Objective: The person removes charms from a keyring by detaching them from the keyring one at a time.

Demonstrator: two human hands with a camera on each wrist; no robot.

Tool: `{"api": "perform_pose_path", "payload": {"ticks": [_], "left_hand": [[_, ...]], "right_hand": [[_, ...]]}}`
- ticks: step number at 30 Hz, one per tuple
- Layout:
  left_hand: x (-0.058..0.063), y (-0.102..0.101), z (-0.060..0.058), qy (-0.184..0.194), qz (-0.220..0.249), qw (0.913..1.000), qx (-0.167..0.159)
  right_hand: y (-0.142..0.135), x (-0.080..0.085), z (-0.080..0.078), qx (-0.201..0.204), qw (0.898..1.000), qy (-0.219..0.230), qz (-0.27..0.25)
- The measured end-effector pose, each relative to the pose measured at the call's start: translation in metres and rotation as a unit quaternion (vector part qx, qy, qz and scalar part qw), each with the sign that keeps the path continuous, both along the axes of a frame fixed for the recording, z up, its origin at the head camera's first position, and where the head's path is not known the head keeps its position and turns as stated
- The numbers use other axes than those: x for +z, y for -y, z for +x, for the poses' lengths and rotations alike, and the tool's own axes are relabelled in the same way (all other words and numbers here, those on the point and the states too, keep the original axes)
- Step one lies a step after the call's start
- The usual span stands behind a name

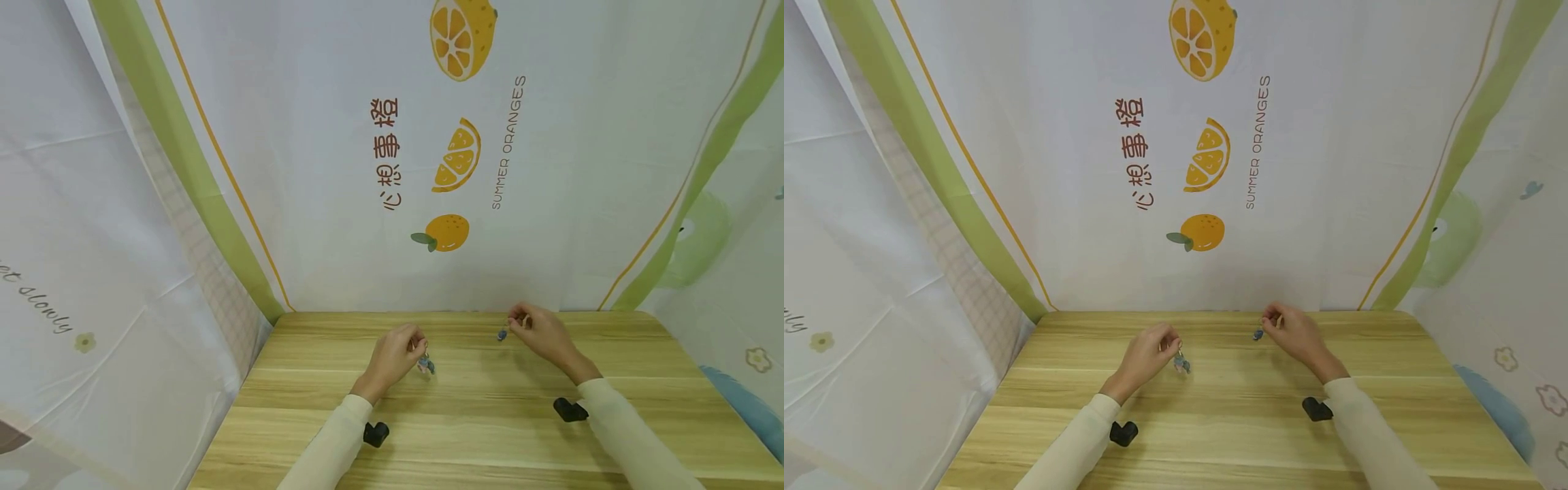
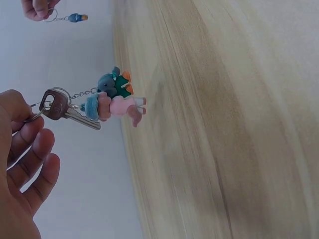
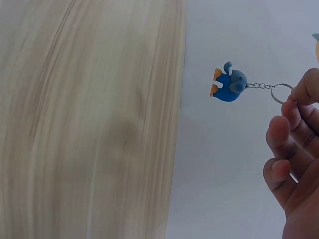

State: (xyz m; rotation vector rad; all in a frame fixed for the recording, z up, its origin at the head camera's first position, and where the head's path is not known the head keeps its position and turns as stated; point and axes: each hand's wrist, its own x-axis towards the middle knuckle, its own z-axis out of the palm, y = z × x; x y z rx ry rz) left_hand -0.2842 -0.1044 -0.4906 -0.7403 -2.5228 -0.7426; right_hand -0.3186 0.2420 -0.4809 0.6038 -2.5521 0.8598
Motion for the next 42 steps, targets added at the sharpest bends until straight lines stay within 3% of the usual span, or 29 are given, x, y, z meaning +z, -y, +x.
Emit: {"api": "perform_pose_path", "payload": {"ticks": [23, 42], "left_hand": [[0.000, 0.000, 0.001, -0.011, -0.001, 0.9999, -0.006], [0.000, 0.002, 0.004, -0.011, 0.004, 0.9999, -0.009]], "right_hand": [[-0.055, -0.005, -0.003, -0.065, 0.997, 0.040, 0.007], [-0.082, -0.028, -0.001, -0.096, 0.990, 0.105, 0.017]]}}
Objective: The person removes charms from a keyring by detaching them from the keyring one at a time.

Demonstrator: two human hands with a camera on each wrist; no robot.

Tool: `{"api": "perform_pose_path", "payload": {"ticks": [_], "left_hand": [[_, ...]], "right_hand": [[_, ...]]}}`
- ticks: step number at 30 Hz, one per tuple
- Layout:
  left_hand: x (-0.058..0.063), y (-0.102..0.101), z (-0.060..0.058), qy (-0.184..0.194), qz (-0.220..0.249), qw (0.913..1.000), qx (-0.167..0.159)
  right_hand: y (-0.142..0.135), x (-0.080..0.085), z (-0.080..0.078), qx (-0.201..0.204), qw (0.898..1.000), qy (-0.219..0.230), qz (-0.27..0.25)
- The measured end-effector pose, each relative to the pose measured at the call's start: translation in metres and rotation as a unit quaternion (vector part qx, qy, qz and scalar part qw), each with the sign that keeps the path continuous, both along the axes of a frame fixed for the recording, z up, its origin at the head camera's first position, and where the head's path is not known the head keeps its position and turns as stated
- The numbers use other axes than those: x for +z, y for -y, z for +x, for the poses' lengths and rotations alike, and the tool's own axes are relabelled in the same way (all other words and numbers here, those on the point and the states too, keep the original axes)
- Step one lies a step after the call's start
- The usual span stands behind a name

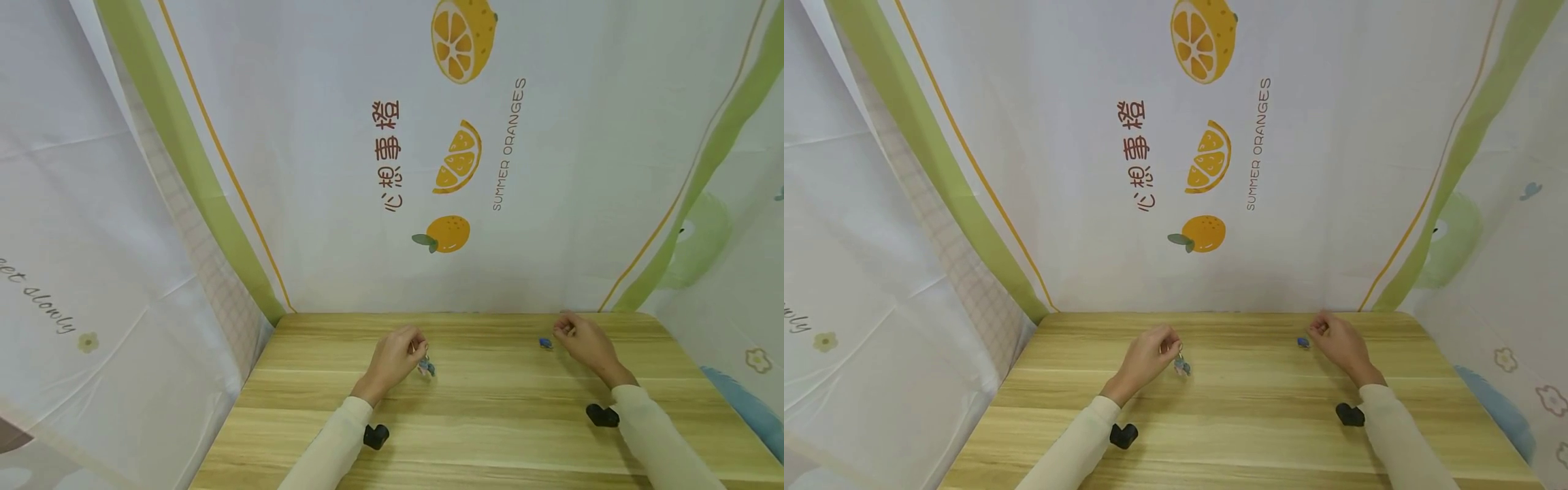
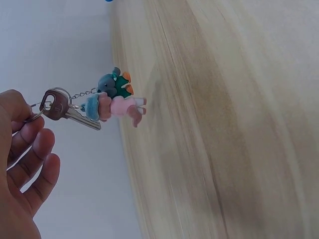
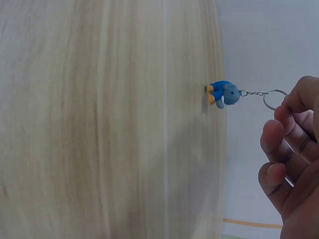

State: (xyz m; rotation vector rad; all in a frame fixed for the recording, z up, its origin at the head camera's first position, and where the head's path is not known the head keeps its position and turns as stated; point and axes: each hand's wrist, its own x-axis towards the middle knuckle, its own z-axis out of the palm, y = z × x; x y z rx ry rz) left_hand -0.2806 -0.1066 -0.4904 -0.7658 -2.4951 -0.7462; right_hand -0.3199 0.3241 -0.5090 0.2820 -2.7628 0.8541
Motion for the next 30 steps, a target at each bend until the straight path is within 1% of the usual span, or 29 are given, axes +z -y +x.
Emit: {"api": "perform_pose_path", "payload": {"ticks": [6, 9, 15, 22, 30], "left_hand": [[-0.001, -0.001, -0.001, -0.012, -0.002, 0.9999, -0.001], [-0.002, -0.002, -0.002, -0.016, -0.003, 0.9999, -0.001], [-0.002, -0.003, -0.001, -0.021, -0.001, 0.9998, -0.002], [-0.003, -0.005, 0.000, -0.018, -0.001, 0.9998, -0.001], [-0.003, -0.005, -0.001, -0.013, -0.013, 0.9998, 0.002]], "right_hand": [[-0.006, -0.004, 0.003, -0.009, 0.999, 0.030, -0.006], [-0.011, -0.005, 0.004, -0.013, 0.999, 0.038, -0.007], [-0.020, -0.009, 0.004, -0.022, 0.999, 0.031, -0.003], [-0.026, -0.012, 0.004, -0.036, 0.999, 0.034, 0.005], [-0.035, -0.019, 0.003, -0.052, 0.998, 0.035, 0.021]]}}
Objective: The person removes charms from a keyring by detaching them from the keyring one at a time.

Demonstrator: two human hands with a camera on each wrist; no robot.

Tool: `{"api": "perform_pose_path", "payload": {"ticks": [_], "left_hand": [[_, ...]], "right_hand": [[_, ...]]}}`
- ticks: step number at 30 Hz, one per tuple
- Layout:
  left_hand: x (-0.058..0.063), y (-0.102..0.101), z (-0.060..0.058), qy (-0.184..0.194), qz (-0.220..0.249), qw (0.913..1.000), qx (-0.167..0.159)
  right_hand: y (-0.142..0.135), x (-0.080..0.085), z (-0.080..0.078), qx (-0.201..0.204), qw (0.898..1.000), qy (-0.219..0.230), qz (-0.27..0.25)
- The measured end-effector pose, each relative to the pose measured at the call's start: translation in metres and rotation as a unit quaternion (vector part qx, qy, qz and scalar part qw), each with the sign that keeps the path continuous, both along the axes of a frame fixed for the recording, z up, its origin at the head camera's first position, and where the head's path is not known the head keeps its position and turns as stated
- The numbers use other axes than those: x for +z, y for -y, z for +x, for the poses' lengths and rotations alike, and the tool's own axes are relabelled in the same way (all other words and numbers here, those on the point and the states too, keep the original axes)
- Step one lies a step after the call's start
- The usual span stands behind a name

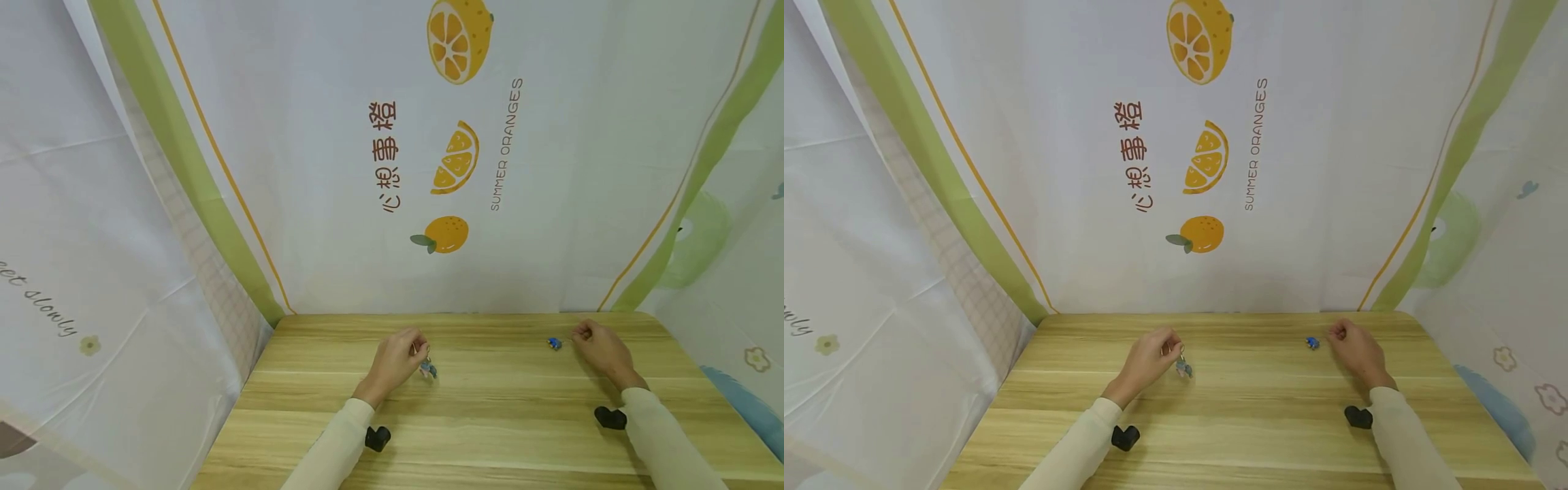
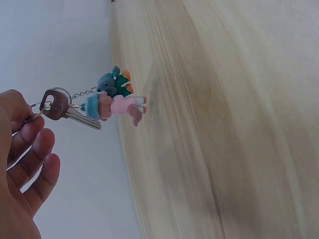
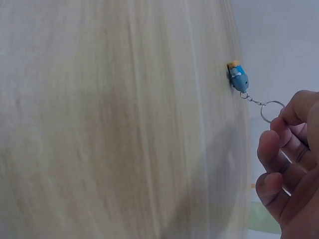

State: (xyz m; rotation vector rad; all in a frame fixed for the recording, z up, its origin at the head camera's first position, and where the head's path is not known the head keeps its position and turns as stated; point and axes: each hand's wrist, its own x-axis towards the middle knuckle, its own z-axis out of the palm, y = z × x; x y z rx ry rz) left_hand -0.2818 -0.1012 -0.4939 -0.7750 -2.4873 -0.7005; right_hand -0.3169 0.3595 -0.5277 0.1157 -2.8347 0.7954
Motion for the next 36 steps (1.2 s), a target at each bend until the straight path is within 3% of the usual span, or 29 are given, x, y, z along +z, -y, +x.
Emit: {"api": "perform_pose_path", "payload": {"ticks": [17, 36], "left_hand": [[-0.0030, 0.0002, 0.0014, 0.000, 0.010, 0.9999, -0.004], [-0.0019, 0.0008, 0.0006, 0.000, 0.007, 1.0000, -0.003]], "right_hand": [[-0.0066, -0.0045, 0.0064, -0.035, 0.995, 0.096, -0.006], [-0.0066, -0.0032, 0.0048, -0.033, 0.995, 0.096, -0.006]]}}
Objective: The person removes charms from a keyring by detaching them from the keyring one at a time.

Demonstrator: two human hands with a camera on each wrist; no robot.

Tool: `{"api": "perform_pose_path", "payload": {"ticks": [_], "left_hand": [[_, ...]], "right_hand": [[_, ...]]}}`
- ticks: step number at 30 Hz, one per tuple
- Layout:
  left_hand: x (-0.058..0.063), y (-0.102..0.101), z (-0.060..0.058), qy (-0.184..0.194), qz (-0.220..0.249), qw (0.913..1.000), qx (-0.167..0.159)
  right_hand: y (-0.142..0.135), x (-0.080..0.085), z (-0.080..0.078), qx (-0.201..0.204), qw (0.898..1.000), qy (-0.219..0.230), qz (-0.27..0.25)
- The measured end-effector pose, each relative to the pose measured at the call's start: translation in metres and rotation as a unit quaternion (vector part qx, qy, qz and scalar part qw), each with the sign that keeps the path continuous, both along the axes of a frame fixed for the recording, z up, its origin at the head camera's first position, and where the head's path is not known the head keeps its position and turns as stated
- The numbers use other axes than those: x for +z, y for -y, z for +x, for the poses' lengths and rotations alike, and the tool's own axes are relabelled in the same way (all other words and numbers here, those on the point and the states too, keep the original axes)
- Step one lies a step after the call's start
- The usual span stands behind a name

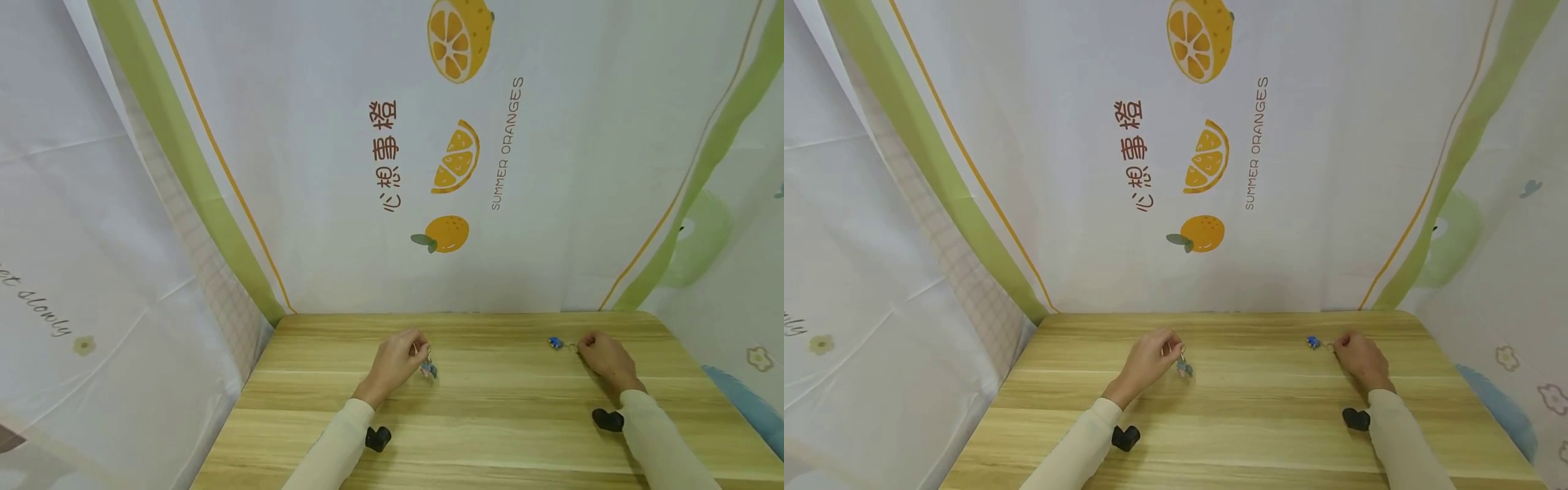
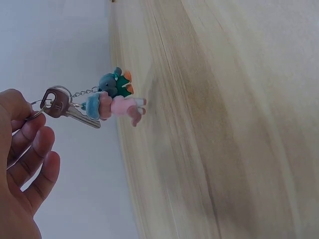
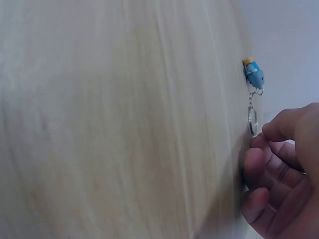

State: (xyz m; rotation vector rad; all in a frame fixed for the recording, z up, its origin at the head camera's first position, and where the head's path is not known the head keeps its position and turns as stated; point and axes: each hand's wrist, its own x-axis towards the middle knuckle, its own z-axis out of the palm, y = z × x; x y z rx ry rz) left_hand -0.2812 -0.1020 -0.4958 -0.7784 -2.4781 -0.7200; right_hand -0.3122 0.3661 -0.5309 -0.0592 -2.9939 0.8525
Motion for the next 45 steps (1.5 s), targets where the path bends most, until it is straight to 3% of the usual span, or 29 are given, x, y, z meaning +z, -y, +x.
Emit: {"api": "perform_pose_path", "payload": {"ticks": [10, 16, 25, 34, 45], "left_hand": [[0.003, 0.000, 0.001, 0.014, 0.002, 0.9999, -0.004], [0.002, -0.001, 0.000, 0.008, 0.004, 0.9999, -0.013], [0.003, -0.003, -0.001, 0.014, 0.004, 0.9998, -0.011], [0.003, -0.006, 0.000, 0.019, 0.007, 0.9998, -0.005], [0.004, -0.007, 0.000, 0.018, 0.016, 0.9995, -0.022]], "right_hand": [[0.034, 0.010, -0.005, 0.048, 0.996, -0.072, -0.013], [0.076, 0.017, -0.006, 0.079, 0.993, -0.070, -0.046], [0.147, 0.029, -0.004, 0.162, 0.979, -0.117, -0.035], [0.204, 0.029, 0.004, 0.215, 0.969, -0.119, -0.027], [0.240, 0.019, 0.009, 0.290, 0.949, -0.087, -0.090]]}}
